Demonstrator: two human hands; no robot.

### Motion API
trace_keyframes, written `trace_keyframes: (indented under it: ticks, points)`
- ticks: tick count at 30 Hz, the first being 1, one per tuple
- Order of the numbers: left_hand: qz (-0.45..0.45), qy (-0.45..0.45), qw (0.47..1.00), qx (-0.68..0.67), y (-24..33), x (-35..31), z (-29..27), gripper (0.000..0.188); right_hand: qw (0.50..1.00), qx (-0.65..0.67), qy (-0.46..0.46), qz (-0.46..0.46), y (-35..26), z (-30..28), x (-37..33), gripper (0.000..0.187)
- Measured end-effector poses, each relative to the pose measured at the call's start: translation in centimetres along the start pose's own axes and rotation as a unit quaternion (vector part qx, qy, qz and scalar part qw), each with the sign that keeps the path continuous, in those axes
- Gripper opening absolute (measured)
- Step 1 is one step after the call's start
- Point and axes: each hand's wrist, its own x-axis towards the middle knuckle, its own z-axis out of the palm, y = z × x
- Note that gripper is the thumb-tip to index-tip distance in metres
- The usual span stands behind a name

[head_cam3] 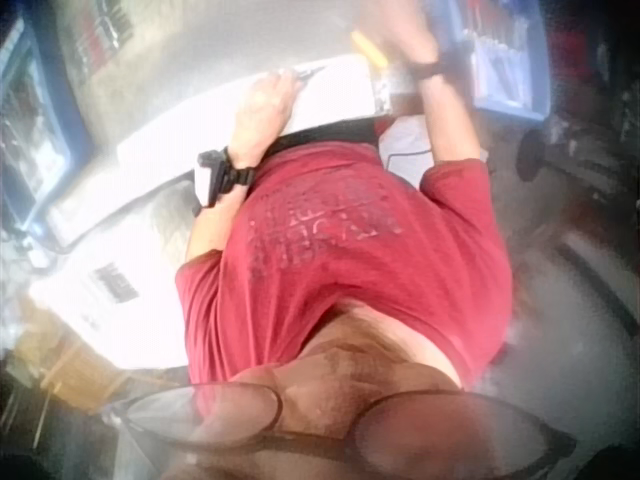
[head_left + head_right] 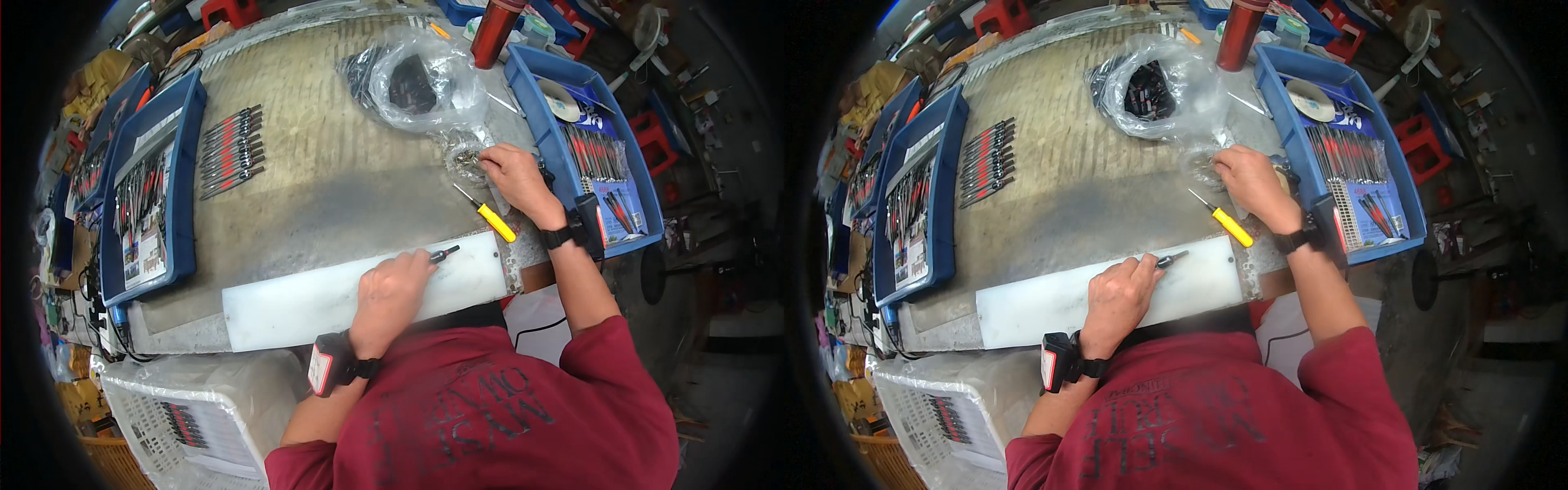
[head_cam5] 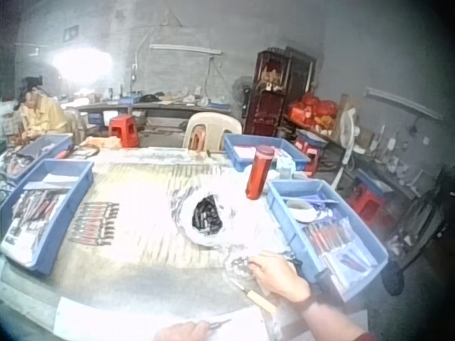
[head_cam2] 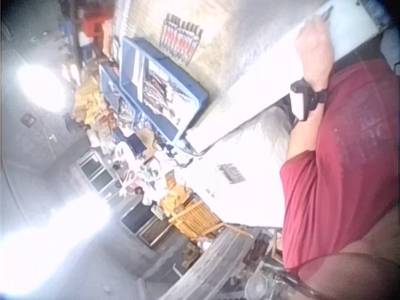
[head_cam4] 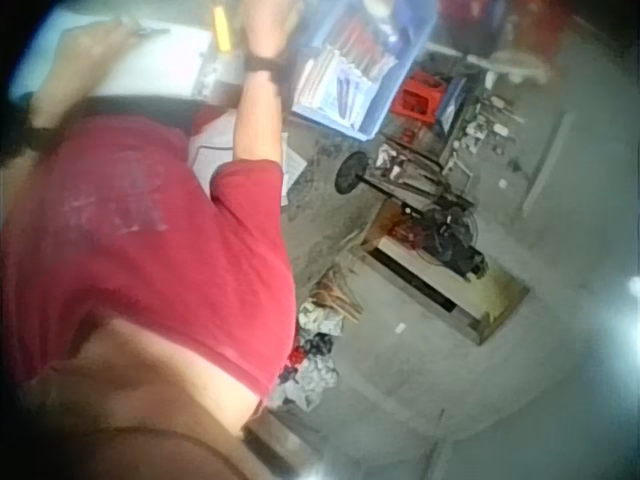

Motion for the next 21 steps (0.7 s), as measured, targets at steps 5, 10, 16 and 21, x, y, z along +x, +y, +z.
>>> trace_keyframes:
  ticks: [5, 10, 16, 21]
  points:
    - [0.000, 0.005, 1.000, -0.005, -0.2, 0.0, 0.1, 0.018, 0.994, -0.084, -0.063, -0.035, 1.2, 1.2, 0.5, 0.008]
    - [-0.008, 0.000, 1.000, -0.007, -0.2, -0.1, 0.3, 0.019, 0.980, -0.160, -0.090, -0.078, 1.9, 2.0, 0.9, 0.008]
    - [0.000, 0.008, 1.000, -0.011, -0.2, 0.0, 0.2, 0.019, 0.989, -0.127, -0.076, -0.031, 0.8, 1.5, 1.0, 0.010]
    - [-0.004, 0.000, 1.000, -0.003, -0.3, -0.2, 0.3, 0.018, 0.994, 0.068, -0.044, 0.072, -1.4, -0.8, 0.0, 0.014]
